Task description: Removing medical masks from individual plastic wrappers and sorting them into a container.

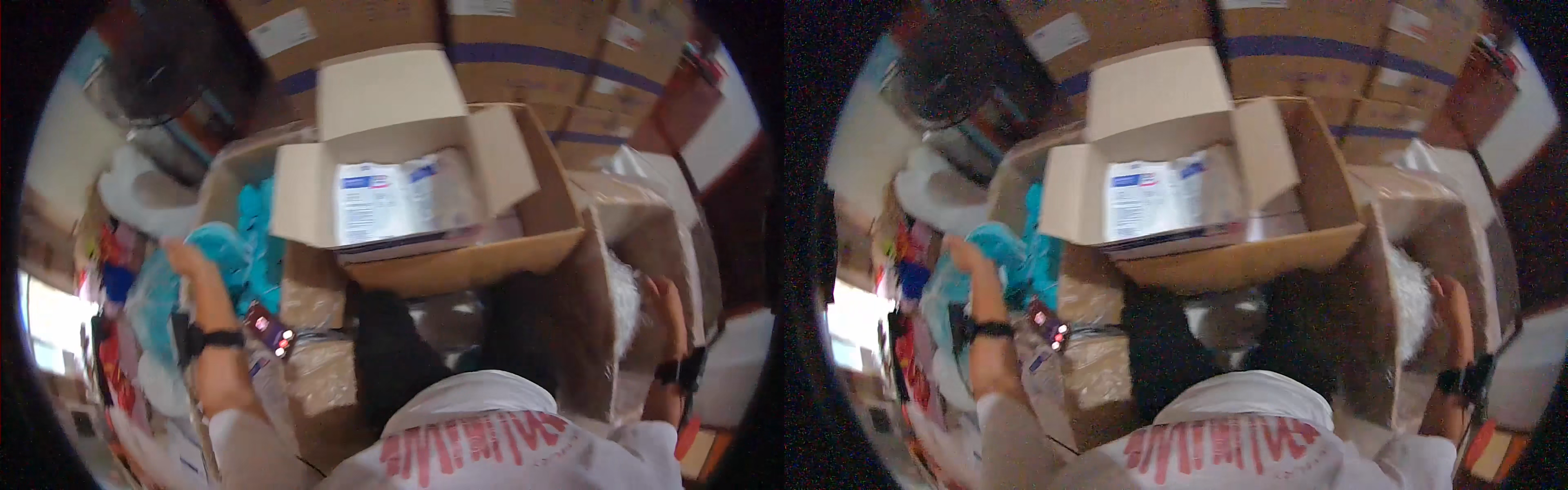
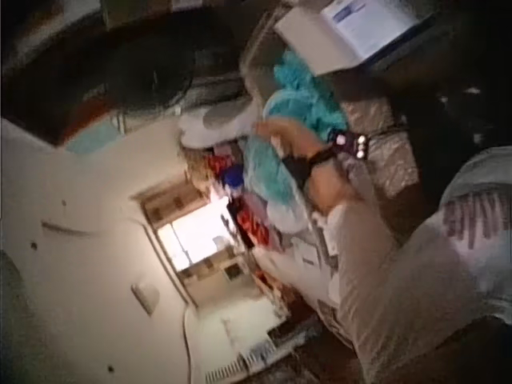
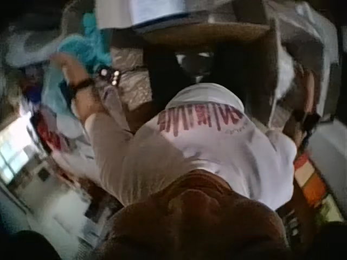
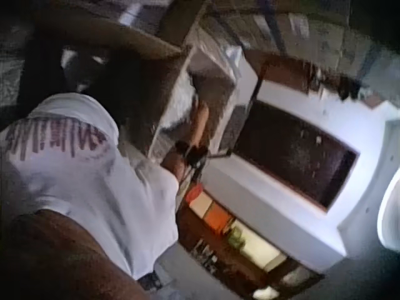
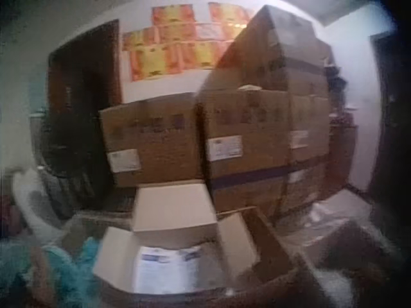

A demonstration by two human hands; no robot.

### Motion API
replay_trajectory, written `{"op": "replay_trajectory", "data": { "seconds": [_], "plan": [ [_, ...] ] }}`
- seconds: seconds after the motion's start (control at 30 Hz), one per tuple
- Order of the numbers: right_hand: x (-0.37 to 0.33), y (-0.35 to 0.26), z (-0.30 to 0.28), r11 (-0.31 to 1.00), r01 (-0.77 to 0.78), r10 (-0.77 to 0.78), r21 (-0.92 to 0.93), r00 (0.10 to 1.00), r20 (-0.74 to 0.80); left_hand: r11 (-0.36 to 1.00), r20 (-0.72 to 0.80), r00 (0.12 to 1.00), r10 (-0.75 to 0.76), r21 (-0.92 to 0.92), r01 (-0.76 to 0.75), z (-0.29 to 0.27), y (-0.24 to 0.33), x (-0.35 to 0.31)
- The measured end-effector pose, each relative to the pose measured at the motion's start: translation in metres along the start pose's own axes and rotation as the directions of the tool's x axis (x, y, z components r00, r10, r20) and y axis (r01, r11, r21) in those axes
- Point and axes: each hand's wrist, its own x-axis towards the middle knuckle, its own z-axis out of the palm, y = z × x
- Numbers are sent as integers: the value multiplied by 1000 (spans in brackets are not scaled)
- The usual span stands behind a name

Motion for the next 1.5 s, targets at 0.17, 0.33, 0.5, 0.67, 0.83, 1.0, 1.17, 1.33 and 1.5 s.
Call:
{"op": "replay_trajectory", "data": {
  "seconds": [0.17,0.33,0.5,0.67,0.83,1.0,1.17,1.33,1.5],
  "plan": [
    [0,-46,33,983,157,-140,-96,976,166,894,-41,987,153,432,-121,15,73,0],
    [3,-129,58,978,207,-204,22,932,300,900,190,880,435,-104,-423,63,56,35],
    [-9,-175,66,950,304,-307,68,874,377,925,907,190,375,-353,-141,52,207,-161],
    [-17,-209,70,872,463,-481,156,755,446,513,825,-525,209,-550,-659,96,192,-256],
    [-25,-183,66,900,410,-429,147,776,463,637,836,-343,430,-549,-541,135,191,-321],
    [-30,-149,63,919,375,-388,122,807,446,129,640,-579,505,-719,-683,143,221,-341],
    [-34,-140,63,933,336,-356,125,826,437,-3,578,-682,449,-762,-648,149,225,-339],
    [-32,-149,64,939,312,-343,147,800,492,3,524,-652,548,-781,-625,148,216,-334],
    [-32,-150,65,926,356,-370,127,785,496,-22,438,-635,637,-813,-583,147,205,-331]
  ]
}}
